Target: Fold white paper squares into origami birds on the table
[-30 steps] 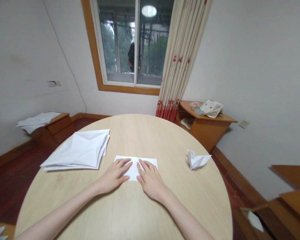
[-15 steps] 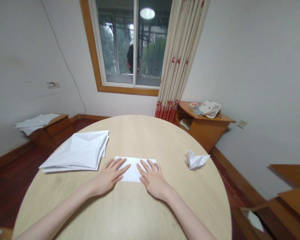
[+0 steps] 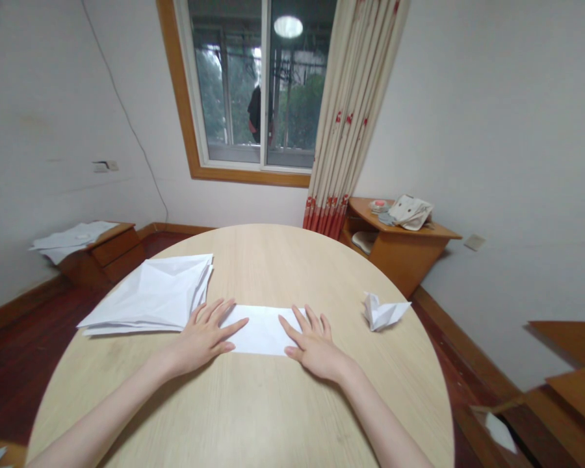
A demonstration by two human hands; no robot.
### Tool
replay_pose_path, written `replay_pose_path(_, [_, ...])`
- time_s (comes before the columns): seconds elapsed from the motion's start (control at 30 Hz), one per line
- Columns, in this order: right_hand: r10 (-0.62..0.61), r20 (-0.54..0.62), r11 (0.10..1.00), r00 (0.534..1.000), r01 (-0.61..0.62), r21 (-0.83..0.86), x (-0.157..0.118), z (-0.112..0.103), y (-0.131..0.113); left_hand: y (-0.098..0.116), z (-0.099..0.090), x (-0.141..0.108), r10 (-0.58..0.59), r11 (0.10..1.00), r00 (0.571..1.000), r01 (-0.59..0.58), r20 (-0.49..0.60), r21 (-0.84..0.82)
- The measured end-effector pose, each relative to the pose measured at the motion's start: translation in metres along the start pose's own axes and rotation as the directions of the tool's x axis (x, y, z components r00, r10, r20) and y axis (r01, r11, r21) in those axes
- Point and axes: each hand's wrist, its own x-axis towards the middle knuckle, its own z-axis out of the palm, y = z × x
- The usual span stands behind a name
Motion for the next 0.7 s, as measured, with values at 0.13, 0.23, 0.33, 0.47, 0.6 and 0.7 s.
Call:
replay_pose_path(0.13, [0.021,0.006,1.0,1.0,-0.021,0.019,-0.001,-0.002,0.011,-0.005,-0.006,0.0,-0.028,0.999,1.0,0.028,0.008,0.027])
replay_pose_path(0.23, [0.054,0.018,0.998,0.998,-0.054,0.016,-0.001,-0.003,0.018,-0.008,-0.008,0.0,-0.049,0.997,0.999,0.049,0.005,0.053])
replay_pose_path(0.33, [0.072,0.031,0.997,0.997,-0.073,0.018,-0.003,-0.006,0.021,-0.01,-0.009,0.0,-0.071,0.996,0.997,0.069,0.022,0.063])
replay_pose_path(0.47, [0.099,0.05,0.995,0.994,-0.1,0.02,-0.006,-0.012,0.022,-0.014,-0.009,0.0,-0.083,0.994,0.996,0.081,0.03,0.067])
replay_pose_path(0.6, [0.128,0.062,0.991,0.99,-0.129,0.017,-0.008,-0.015,0.025,-0.02,-0.007,-0.001,-0.105,0.993,0.994,0.104,0.014,0.061])
replay_pose_path(0.7, [0.124,0.057,0.992,0.991,-0.125,0.025,-0.007,-0.014,0.026,-0.024,-0.004,-0.001,-0.087,0.995,0.996,0.087,-0.005,0.047])
